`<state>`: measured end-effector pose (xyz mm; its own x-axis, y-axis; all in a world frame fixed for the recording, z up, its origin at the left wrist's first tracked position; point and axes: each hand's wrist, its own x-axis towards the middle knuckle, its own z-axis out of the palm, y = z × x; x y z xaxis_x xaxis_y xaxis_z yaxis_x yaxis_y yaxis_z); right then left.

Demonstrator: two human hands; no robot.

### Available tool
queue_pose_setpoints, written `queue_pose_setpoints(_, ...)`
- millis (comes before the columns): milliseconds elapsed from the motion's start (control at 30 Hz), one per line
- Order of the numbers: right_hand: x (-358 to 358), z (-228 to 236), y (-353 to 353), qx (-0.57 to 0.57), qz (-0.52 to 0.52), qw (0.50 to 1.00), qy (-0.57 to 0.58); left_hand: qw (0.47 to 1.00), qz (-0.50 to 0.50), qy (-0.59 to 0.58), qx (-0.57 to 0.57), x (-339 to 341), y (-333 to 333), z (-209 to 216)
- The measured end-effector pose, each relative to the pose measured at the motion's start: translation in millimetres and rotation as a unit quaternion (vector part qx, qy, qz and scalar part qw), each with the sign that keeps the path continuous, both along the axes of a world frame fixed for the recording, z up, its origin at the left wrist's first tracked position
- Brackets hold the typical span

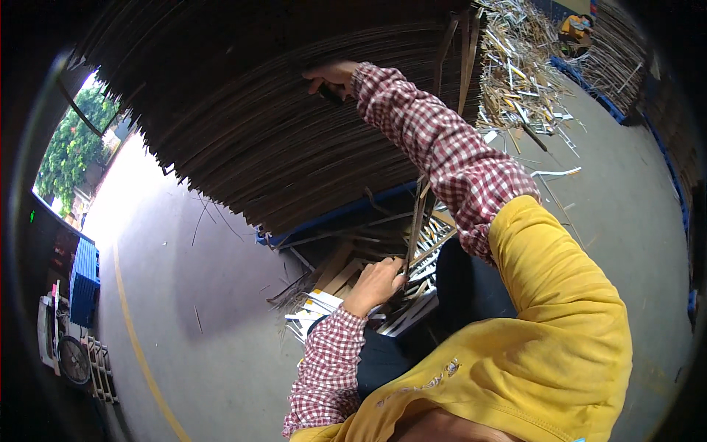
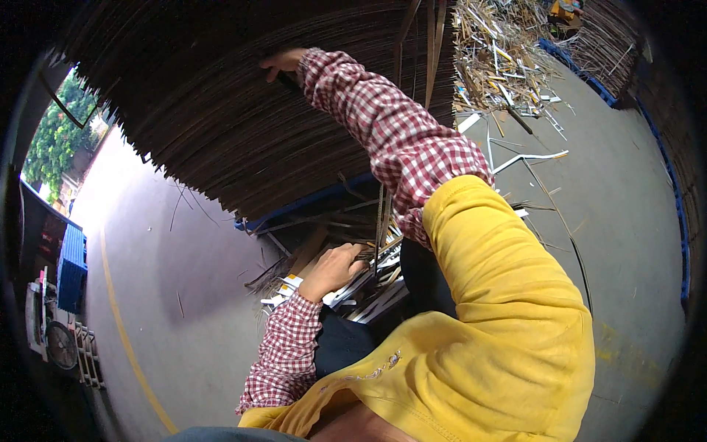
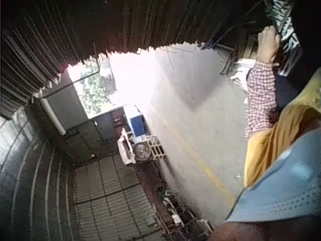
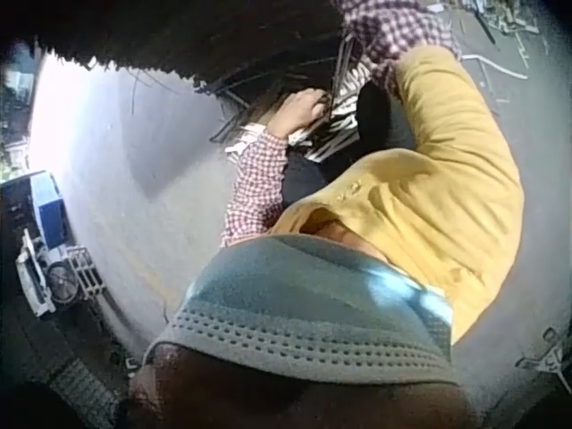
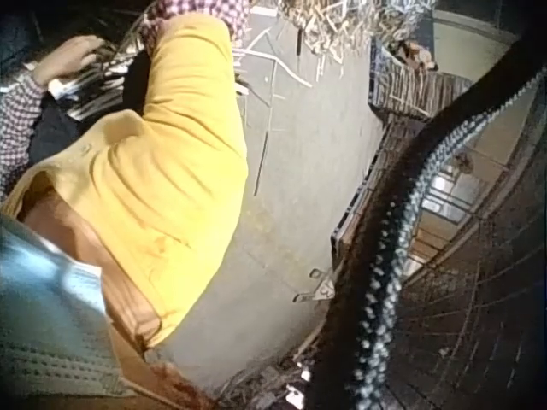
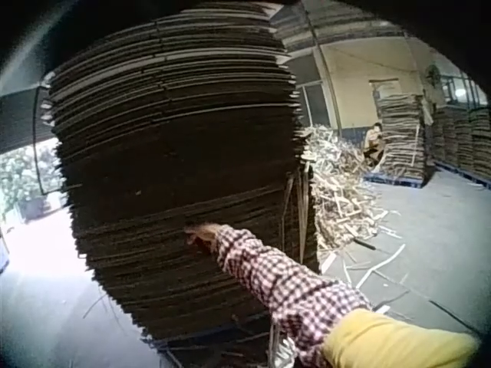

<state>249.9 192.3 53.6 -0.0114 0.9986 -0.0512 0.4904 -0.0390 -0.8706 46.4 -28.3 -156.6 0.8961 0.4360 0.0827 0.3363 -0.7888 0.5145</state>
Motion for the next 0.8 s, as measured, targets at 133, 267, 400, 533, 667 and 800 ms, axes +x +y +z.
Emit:
queue_pose_setpoints(133, -24.7, 0.7, -7.3, 0.011, -0.019, 0.997, 0.078, 0.998, -0.007, 0.056, 0.008, 0.9, 2.3, -0.8)
queue_pose_setpoints(267, -29.6, -64.0, -38.0, 0.148, -0.12, 0.982, 0.0, 1.0, 0.004, 0.026, -0.01, -2.6, 1.1, 1.6)
queue_pose_setpoints(400, 36.6, -167.7, -132.6, 0.119, -0.112, 0.985, -0.059, 1.0, 0.007, 0.0, -0.024, -5.6, -1.5, 3.3)
queue_pose_setpoints(533, 119.7, -201.3, -242.3, -0.092, -0.285, 0.946, -0.124, 0.998, -0.022, -0.017, -0.053, -3.9, -6.8, 7.9)
queue_pose_setpoints(667, 133.8, -145.7, -272.8, -0.044, -0.059, 0.986, -0.148, 0.995, -0.044, -0.039, -0.082, 2.3, -10.7, 14.2)
queue_pose_setpoints(800, 74.5, -77.3, -205.4, 0.118, 0.081, 0.989, 0.026, 0.995, -0.041, -0.001, -0.094, 11.8, -11.9, 13.3)
